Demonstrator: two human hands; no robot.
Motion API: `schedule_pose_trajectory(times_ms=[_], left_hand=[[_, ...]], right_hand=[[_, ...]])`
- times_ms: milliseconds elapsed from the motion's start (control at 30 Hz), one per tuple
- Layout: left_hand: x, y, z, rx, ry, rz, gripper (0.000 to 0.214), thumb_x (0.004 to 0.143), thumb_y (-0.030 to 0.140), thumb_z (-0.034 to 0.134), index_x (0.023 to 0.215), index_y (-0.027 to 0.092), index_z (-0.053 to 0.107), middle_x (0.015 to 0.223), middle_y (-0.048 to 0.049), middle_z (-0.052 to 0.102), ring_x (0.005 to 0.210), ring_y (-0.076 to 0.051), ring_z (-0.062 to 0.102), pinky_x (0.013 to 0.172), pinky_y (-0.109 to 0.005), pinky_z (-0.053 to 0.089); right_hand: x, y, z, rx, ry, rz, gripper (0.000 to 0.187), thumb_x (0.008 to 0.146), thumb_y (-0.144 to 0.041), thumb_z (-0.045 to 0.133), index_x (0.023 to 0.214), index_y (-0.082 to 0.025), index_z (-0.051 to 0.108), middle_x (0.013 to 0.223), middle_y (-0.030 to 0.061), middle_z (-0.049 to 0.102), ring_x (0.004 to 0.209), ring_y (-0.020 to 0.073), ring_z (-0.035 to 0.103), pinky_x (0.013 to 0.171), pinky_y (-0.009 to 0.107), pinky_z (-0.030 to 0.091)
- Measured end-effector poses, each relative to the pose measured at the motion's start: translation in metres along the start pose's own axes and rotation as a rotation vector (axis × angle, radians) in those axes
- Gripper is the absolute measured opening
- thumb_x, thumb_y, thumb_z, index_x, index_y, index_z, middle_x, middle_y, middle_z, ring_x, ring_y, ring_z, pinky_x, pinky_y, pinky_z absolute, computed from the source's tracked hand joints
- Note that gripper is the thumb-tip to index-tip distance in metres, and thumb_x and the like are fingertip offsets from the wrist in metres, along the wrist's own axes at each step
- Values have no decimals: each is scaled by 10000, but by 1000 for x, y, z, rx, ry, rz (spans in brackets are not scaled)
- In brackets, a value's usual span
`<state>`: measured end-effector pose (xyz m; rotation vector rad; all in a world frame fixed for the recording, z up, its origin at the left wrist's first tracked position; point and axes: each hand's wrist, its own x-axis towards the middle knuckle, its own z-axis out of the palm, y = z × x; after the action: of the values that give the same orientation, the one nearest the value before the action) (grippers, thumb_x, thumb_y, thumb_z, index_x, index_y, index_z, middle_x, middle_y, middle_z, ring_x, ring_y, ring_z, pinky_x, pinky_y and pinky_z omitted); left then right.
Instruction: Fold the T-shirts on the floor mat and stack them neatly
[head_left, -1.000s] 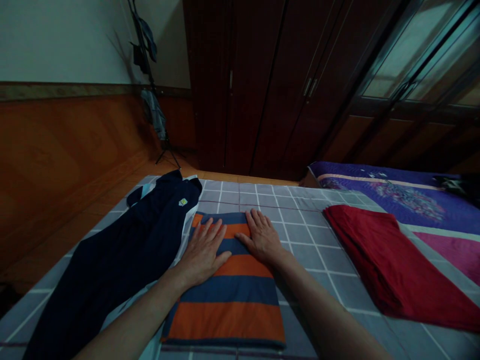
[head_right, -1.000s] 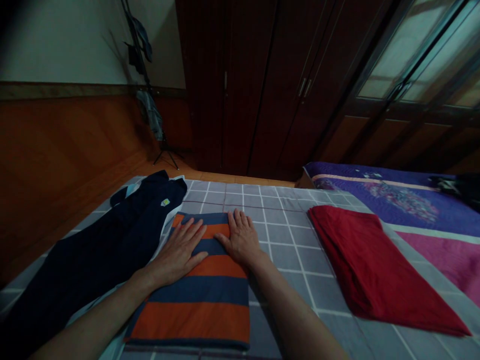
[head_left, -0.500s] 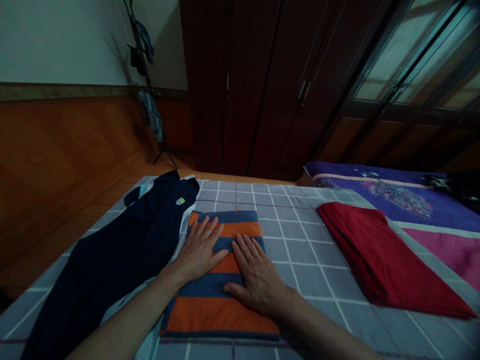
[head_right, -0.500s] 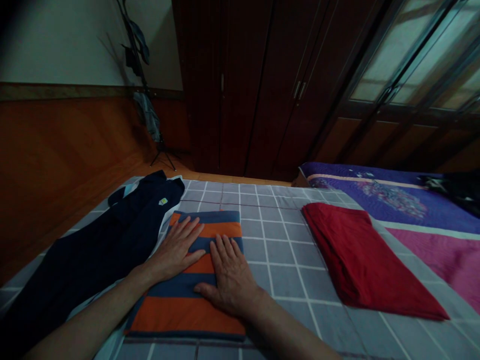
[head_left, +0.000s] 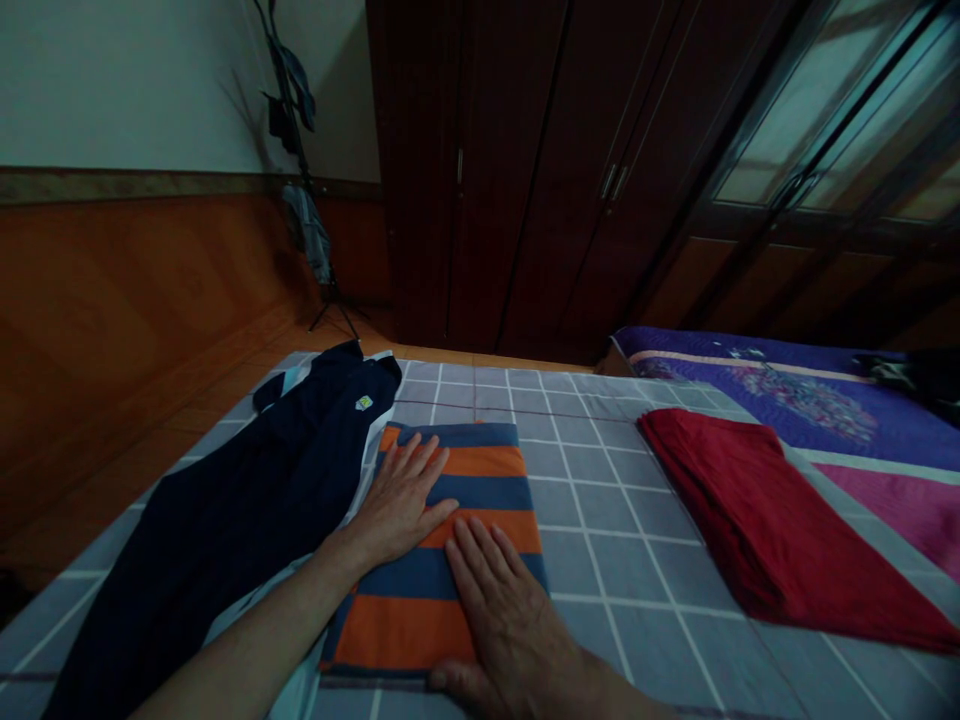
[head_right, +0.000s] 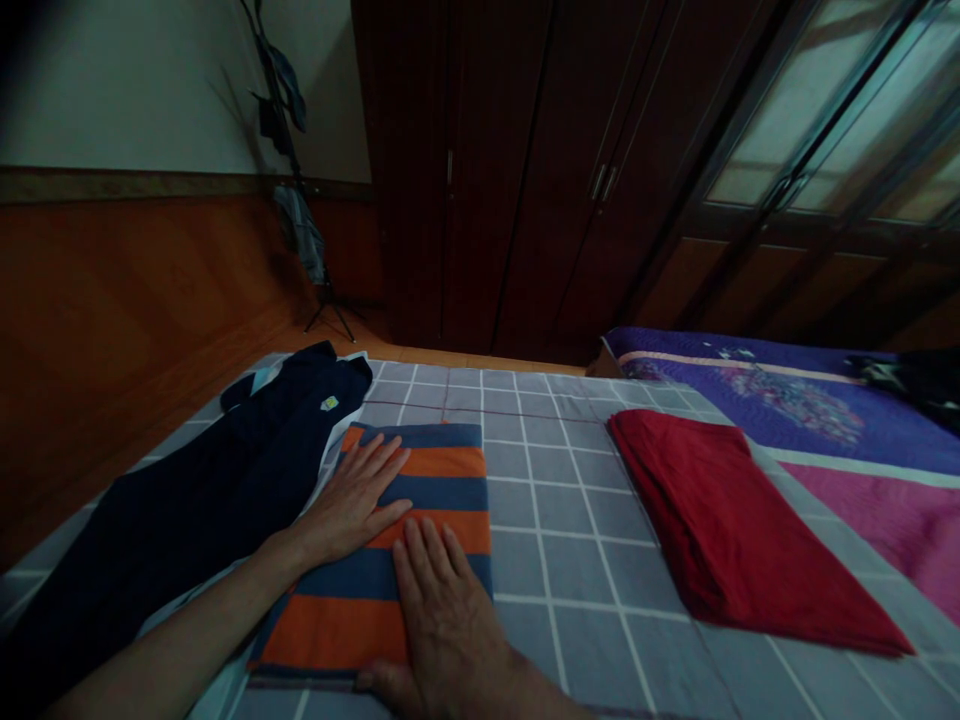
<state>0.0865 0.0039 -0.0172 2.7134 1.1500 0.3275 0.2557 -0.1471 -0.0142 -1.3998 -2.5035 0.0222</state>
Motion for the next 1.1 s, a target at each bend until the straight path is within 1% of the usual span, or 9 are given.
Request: schedule_pose_trajectory(times_ms=[167,267,400,467,533,633,767,967,1100], left_hand=[[1,2,-6,-35,-15,-19,685,879,553,428,1436,164,341,1525,-125,253,1416,-307,151,1132,-515,128],[4,0,-9,-74,41,-61,639,916,504,381,1437,138,331,1524,-132,258,1415,-288,165,1137,-500,136],[6,-7,-7,-77,122,-90,550,959,409,297,1441,146,321,1520,-105,281,1417,-260,168,1143,-494,133],[6,-10,-5,-75,109,-91,547,961,410,293,1444,156,318,1520,-95,284,1419,-262,159,1141,-499,135],[5,-12,-3,-63,74,-91,544,953,412,317,1437,164,337,1518,-89,288,1419,-272,155,1138,-510,134],[6,-11,-2,-36,23,-113,533,928,385,378,1422,183,370,1518,-83,289,1414,-287,169,1126,-530,154],[6,-7,-4,-36,-10,-129,552,917,394,400,1431,199,354,1533,-76,247,1417,-289,156,1120,-543,165],[5,-6,-8,-57,-56,-142,588,929,432,370,1461,194,287,1547,-61,197,1428,-283,101,1134,-546,120],[5,-6,-8,-68,-49,-148,584,923,427,391,1454,202,303,1544,-58,210,1426,-281,115,1136,-541,117]], right_hand=[[-27,24,0,-99,27,69,899,846,-618,479,1473,-46,182,1490,226,222,1382,344,205,1050,514,365],[-24,33,-8,-132,41,152,842,873,-584,457,1467,-44,202,1481,227,253,1382,341,211,1033,532,377],[22,34,-17,-118,58,206,705,921,-499,425,1442,-45,283,1500,197,234,1401,309,162,1090,508,307],[52,36,-17,-96,32,195,670,930,-463,422,1432,-35,302,1504,194,227,1401,303,163,1109,493,277],[76,41,-13,-65,1,192,682,930,-492,408,1423,-28,322,1497,194,248,1395,302,188,1123,479,252],[94,54,-2,-22,-30,187,746,915,-589,351,1414,-34,348,1482,188,290,1386,302,225,1135,482,210],[84,80,3,-52,-65,195,775,897,-639,324,1429,-75,339,1500,156,261,1394,302,202,1139,495,173],[53,125,-1,-150,-69,410,770,909,-646,242,1464,-112,270,1506,147,264,1393,306,206,1121,502,189],[47,132,4,-164,-63,450,754,909,-651,219,1475,-155,251,1508,136,275,1394,306,203,1112,505,191]])
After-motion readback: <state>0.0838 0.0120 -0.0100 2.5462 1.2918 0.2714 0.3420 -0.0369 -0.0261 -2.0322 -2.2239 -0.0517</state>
